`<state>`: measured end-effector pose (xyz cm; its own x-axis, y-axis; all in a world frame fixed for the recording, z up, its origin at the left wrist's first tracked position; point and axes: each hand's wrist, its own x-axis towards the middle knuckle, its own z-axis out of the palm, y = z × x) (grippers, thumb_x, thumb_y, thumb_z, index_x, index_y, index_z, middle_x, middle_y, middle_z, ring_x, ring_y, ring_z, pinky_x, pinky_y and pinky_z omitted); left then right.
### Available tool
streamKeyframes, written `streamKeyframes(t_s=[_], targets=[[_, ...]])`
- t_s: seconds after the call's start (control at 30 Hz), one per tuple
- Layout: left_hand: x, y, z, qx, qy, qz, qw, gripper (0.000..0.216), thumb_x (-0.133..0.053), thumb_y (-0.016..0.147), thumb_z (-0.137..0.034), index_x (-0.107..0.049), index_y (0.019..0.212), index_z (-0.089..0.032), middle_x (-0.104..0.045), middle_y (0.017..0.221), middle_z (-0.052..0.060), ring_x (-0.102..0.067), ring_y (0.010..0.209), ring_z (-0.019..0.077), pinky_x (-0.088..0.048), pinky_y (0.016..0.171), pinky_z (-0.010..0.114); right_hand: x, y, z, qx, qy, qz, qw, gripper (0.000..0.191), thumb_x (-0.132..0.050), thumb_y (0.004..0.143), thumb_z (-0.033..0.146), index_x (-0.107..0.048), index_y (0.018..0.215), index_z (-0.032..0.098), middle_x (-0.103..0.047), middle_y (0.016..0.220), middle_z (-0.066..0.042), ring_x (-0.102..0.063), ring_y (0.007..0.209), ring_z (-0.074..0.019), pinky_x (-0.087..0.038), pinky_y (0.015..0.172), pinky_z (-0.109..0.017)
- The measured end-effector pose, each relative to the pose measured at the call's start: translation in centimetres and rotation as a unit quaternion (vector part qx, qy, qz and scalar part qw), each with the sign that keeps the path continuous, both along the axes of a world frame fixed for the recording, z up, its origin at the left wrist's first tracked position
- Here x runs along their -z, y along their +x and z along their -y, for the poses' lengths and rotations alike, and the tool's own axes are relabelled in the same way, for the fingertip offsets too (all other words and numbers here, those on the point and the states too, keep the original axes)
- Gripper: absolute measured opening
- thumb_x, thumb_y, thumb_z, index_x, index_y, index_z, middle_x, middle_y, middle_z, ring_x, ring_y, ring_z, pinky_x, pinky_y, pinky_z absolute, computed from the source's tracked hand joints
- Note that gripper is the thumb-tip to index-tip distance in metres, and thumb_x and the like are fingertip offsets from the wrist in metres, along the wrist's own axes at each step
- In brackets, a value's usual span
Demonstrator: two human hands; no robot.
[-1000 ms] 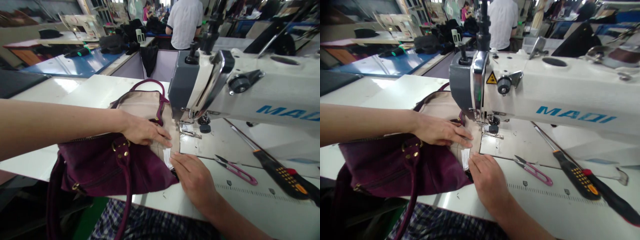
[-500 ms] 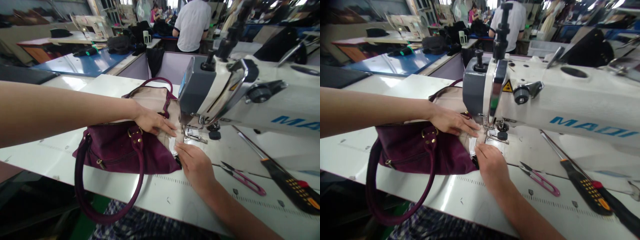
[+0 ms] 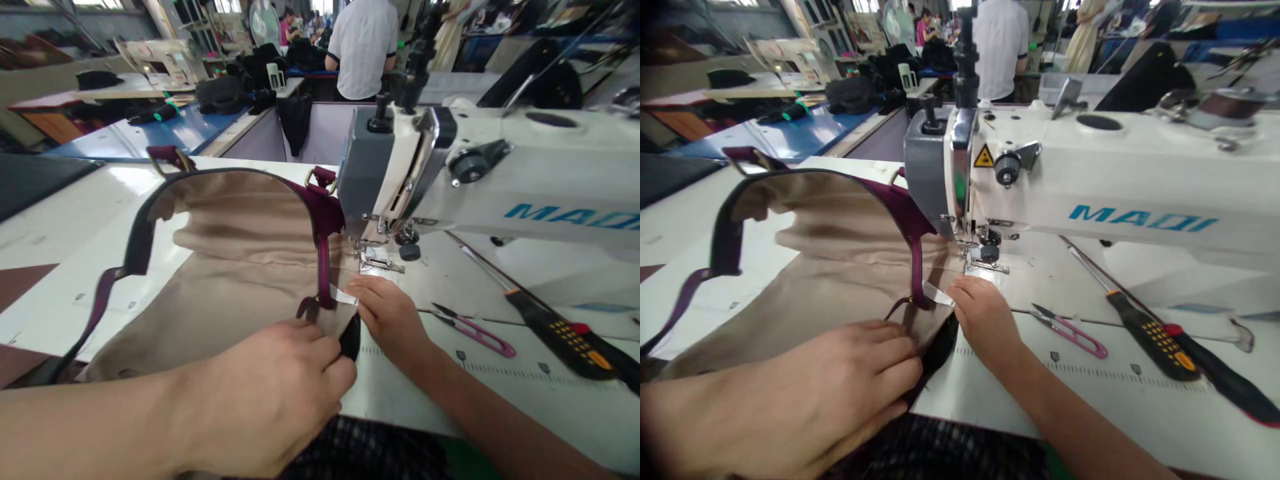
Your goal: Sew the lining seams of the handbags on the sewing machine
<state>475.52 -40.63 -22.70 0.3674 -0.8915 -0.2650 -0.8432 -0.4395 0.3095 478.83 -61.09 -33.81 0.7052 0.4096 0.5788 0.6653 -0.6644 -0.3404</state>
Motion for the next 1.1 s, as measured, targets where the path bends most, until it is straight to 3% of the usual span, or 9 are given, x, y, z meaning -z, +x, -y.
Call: streamKeyframes(t_s=[0.07,0.17,0.23,0.3,0.37,0.43,0.6,0.77,1.1], targets=[[0.2,1.3,0.2,0.02,-0.042,0.09,0.995,0.022,-0.044,0.091,-0.024,-0.056,0.107,-0.015,-0.061,0.103,0.008,-0.059,0.09,0.0245,-0.048,0.086,0.041,-0.4,-0.1,0.2,-0.014,-0.018,0.011,1.0,0.028,-0.039,0.094,0.009,-0.067,0.094,0.011,-0.069,0.098,-0.012,-0.063,0.098,-0.0267,-0.053,0.087,-0.042],[0.3,2.9,0.3,-0.006,0.003,0.19,0.982,0.041,-0.039,0.094,-0.031,-0.046,0.13,-0.012,-0.061,0.102,0.01,-0.059,0.075,0.0247,-0.05,0.068,0.042,-1.0,-0.3,0.5,-0.016,-0.044,0.016,0.999,0.031,-0.035,0.097,0.012,-0.066,0.095,0.01,-0.069,0.098,-0.014,-0.064,0.091,-0.0267,-0.055,0.08,-0.041],[0.4,3.7,0.4,-0.004,0.031,0.253,0.967,0.043,-0.04,0.095,-0.03,-0.046,0.131,-0.009,-0.062,0.094,0.01,-0.058,0.069,0.024,-0.047,0.063,0.041,-1.3,-0.5,0.7,-0.01,-0.053,0.017,0.998,0.033,-0.033,0.099,0.014,-0.066,0.094,0.011,-0.069,0.098,-0.013,-0.065,0.088,-0.0264,-0.056,0.075,-0.039],[1.0,4.8,0.5,0.037,0.018,0.302,0.952,0.035,-0.04,0.094,-0.023,-0.054,0.124,-0.009,-0.063,0.104,0.011,-0.06,0.086,0.0245,-0.047,0.079,0.041,-1.3,-0.7,0.6,-0.001,-0.057,0.02,0.998,0.034,-0.033,0.099,0.014,-0.066,0.092,0.012,-0.069,0.097,-0.012,-0.066,0.086,-0.0255,-0.056,0.074,-0.037],[1.9,6.2,0.5,0.072,-0.004,0.32,0.945,0.034,-0.043,0.091,-0.017,-0.056,0.121,-0.01,-0.055,0.129,0.012,-0.053,0.113,0.0249,-0.037,0.099,0.041,-1.2,-0.8,0.4,0.01,-0.055,0.027,0.998,0.035,-0.033,0.099,0.013,-0.067,0.09,0.013,-0.07,0.094,-0.011,-0.066,0.084,-0.0242,-0.055,0.074,-0.036],[3.0,7.9,0.2,0.069,0.007,0.302,0.951,0.046,-0.048,0.086,-0.016,-0.049,0.131,-0.009,-0.047,0.14,0.013,-0.045,0.125,0.0258,-0.027,0.109,0.041,-1.0,-0.9,0.2,0.019,-0.049,0.034,0.998,0.036,-0.033,0.1,0.013,-0.067,0.09,0.012,-0.07,0.094,-0.011,-0.066,0.084,-0.0237,-0.055,0.074,-0.035],[4.5,10.4,-0.8,0.055,0.037,0.212,0.975,0.071,-0.051,0.076,-0.014,-0.032,0.145,-0.015,-0.037,0.148,0.01,-0.043,0.129,0.0255,-0.025,0.109,0.042,-0.7,-1.0,-0.2,0.021,-0.062,0.043,0.997,0.036,-0.033,0.1,0.012,-0.068,0.093,0.011,-0.07,0.096,-0.012,-0.066,0.085,-0.0235,-0.055,0.074,-0.035],[4.4,10.8,-0.5,0.089,0.046,0.155,0.983,0.081,-0.056,0.07,-0.009,-0.029,0.146,-0.017,-0.032,0.151,0.008,-0.036,0.134,0.024,-0.026,0.111,0.037,-0.5,-1.0,0.2,0.0,-0.067,0.044,0.997,0.034,-0.034,0.102,0.016,-0.067,0.099,0.009,-0.068,0.1,-0.013,-0.064,0.091,-0.0248,-0.054,0.078,-0.038],[4.2,13.3,0.1,0.084,0.066,0.122,0.987,0.09,-0.057,0.063,0.001,-0.029,0.146,-0.02,-0.028,0.153,0.007,-0.034,0.137,0.0215,-0.022,0.117,0.038,0.1,0.9,0.6,-0.001,-0.045,0.034,0.998,0.03,-0.037,0.099,0.011,-0.067,0.102,0.009,-0.068,0.104,-0.014,-0.064,0.098,-0.0253,-0.056,0.084,-0.04]])
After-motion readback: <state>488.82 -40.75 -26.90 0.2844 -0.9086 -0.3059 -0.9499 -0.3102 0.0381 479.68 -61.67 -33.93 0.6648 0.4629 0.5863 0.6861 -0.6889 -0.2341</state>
